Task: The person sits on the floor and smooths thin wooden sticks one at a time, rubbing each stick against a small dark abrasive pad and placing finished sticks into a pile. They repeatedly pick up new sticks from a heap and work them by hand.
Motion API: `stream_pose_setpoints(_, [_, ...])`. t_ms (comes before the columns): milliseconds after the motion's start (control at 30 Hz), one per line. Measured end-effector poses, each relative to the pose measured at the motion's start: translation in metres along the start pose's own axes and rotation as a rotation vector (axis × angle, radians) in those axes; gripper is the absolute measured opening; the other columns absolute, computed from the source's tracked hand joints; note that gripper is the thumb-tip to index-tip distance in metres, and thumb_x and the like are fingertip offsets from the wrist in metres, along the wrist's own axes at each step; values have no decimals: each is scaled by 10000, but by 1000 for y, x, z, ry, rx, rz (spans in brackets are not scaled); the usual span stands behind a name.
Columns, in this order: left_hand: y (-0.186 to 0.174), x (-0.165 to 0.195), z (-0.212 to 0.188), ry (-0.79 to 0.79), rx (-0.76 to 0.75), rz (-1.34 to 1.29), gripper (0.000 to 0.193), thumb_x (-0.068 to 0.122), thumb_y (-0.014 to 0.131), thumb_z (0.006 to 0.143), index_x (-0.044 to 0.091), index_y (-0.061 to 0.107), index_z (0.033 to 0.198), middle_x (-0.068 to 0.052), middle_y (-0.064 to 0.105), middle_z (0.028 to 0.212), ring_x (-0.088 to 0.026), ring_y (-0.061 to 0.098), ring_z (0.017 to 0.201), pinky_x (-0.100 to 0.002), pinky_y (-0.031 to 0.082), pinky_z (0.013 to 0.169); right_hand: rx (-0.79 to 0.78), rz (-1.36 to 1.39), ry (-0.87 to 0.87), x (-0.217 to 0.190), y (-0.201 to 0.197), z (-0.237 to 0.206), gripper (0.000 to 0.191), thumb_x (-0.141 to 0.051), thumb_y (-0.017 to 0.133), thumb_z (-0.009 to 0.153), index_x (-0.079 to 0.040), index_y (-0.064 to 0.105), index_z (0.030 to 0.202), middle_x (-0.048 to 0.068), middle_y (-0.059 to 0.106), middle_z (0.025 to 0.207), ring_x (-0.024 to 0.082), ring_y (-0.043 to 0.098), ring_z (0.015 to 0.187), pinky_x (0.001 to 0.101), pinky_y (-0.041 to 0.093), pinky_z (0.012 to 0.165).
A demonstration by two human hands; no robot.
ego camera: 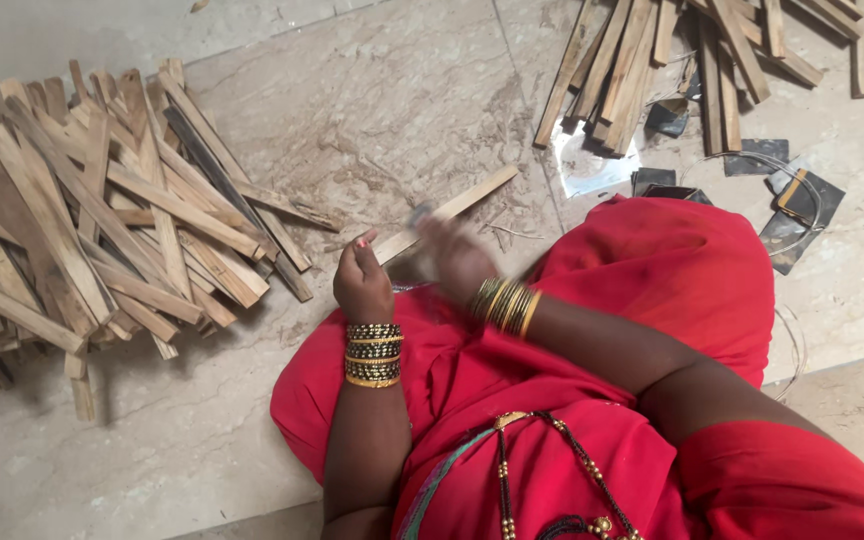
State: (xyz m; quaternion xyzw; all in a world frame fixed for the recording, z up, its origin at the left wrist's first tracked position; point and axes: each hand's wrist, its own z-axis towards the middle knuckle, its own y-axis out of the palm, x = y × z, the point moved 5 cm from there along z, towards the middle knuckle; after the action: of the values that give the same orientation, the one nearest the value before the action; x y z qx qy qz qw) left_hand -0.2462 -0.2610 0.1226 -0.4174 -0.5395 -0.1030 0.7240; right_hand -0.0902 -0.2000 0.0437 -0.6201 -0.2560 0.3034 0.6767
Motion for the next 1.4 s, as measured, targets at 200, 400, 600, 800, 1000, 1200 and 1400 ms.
stream_pose_setpoints(200, [3,-1,8,48,-44,-20,319,223,495,1049,72,772,1100,-130,785,1045,-272,759,954,-371,571,835,-313,370,406,104,4,38,605,-130,530,952,-105,341,1526,233,606,1386,367,713,1098,457,593,862])
stream_pose_setpoints(400, [2,3,1,88,19,35,270,167,541,1036,81,728,1209,-156,763,1116,-296,745,1007,-380,577,845,247,257,-124,-35,-73,-11,684,-151,586,935,-53,341,1565,269,602,1428,392,678,1223,418,583,939])
stream_pose_setpoints(600, [2,6,-3,98,3,114,307,125,543,1022,154,719,1272,-147,764,1070,-291,757,929,-383,584,771,152,199,-57,13,-18,7,650,-229,571,1005,-6,334,1567,276,483,1513,389,617,1243,469,522,962])
stream_pose_setpoints(800, [5,-2,2,-8,-54,161,275,146,546,1023,165,753,1203,-144,764,1005,-293,752,854,-386,571,739,-391,170,368,138,28,55,763,-259,649,895,-85,280,1540,178,430,1534,355,540,1292,508,391,1120])
stream_pose_setpoints(1000, [-7,6,8,-31,-125,91,250,194,521,1051,135,757,1110,-120,752,840,-222,727,681,-359,549,636,-601,370,519,106,-2,57,424,-277,395,1158,-28,439,1498,246,746,1285,392,738,1155,518,598,984])
stream_pose_setpoints(1200, [-9,2,13,-156,-230,64,273,222,487,1050,134,741,1096,-98,734,758,-158,713,590,-326,538,584,223,291,-133,8,-52,3,606,-135,544,890,6,469,1475,285,587,1367,393,692,1122,474,575,945])
stream_pose_setpoints(1400, [-9,2,17,-64,-223,188,280,254,515,1051,130,764,1084,-114,728,792,-228,690,668,-359,529,642,-379,359,302,85,12,46,346,-219,375,1126,-114,478,1439,139,581,1451,299,732,996,446,631,779])
